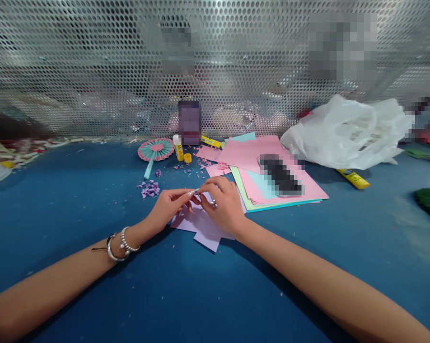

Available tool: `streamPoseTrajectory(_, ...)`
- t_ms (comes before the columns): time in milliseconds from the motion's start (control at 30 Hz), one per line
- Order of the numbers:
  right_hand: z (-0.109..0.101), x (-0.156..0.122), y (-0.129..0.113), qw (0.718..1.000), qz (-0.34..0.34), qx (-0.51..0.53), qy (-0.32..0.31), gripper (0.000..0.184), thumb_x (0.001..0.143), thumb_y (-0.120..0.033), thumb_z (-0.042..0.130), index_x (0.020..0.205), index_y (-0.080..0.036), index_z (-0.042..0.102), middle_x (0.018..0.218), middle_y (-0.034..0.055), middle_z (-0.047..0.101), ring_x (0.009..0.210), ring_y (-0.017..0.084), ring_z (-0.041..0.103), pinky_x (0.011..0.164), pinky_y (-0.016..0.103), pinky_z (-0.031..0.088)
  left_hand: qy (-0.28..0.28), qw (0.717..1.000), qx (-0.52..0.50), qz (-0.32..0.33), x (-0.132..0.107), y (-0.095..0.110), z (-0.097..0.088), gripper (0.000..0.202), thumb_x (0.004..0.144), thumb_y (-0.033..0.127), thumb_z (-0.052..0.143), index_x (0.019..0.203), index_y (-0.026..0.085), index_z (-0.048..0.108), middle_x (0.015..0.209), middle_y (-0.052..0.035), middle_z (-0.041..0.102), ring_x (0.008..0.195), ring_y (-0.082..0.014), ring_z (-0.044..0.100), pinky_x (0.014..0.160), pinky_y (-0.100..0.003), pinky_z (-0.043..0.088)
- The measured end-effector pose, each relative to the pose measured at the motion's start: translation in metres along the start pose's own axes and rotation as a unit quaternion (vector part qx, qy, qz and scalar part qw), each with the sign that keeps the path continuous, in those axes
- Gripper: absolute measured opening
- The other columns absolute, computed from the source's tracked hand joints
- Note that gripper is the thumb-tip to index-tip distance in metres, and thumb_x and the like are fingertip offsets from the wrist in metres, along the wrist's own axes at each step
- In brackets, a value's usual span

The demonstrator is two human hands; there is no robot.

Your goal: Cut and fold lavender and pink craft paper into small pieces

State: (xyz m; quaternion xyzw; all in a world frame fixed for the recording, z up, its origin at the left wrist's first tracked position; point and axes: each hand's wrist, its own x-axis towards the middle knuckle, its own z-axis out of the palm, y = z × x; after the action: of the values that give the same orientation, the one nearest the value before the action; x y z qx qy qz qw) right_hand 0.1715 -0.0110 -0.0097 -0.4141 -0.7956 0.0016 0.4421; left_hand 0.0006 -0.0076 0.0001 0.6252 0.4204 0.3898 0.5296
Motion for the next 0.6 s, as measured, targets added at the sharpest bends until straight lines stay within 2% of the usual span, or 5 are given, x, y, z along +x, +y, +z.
streamPoseTrajectory(200,-0.0013,0.0004,-0.0002,0.999,0.024,0.023,-0.013,0.011,0.081,-0.017,0.053,0.089,-0.023,0.057,0.092,0.0050,0.058,0.091,0.020,0.054,0.075,0.038,0.043,-0.006,1.000,-0.019,0.005,-0.0001,-0.0002,-0.0004,0.027,0.083,0.036,0.053,0.089,0.015,0.070,0.079,-0.0062,0.069,0.054,-0.0080,0.056,0.042,-0.017,0.039)
streamPoseTrajectory(367,-0.0018,0.0003,0.0001,0.998,0.037,0.047,-0.021,0.010,0.079,-0.017,0.055,0.087,-0.022,0.056,0.093,0.0048,0.057,0.092,0.020,0.053,0.076,0.038,0.043,-0.010,1.000,-0.005,0.007,-0.0008,-0.0015,0.0006,0.030,0.078,0.035,0.059,0.100,0.017,0.068,0.081,-0.0065,0.070,0.054,-0.0081,0.055,0.042,-0.018,0.038)
streamPoseTrajectory(600,-0.0016,0.0013,-0.0005,0.998,0.030,0.049,-0.017,0.008,0.079,-0.017,0.056,0.085,-0.021,0.056,0.092,0.0050,0.056,0.091,0.019,0.053,0.075,0.036,0.043,-0.006,0.999,0.027,0.016,-0.0007,-0.0006,0.0008,0.031,0.080,0.036,0.058,0.100,0.016,0.068,0.080,-0.0077,0.070,0.053,-0.0079,0.054,0.044,-0.018,0.039)
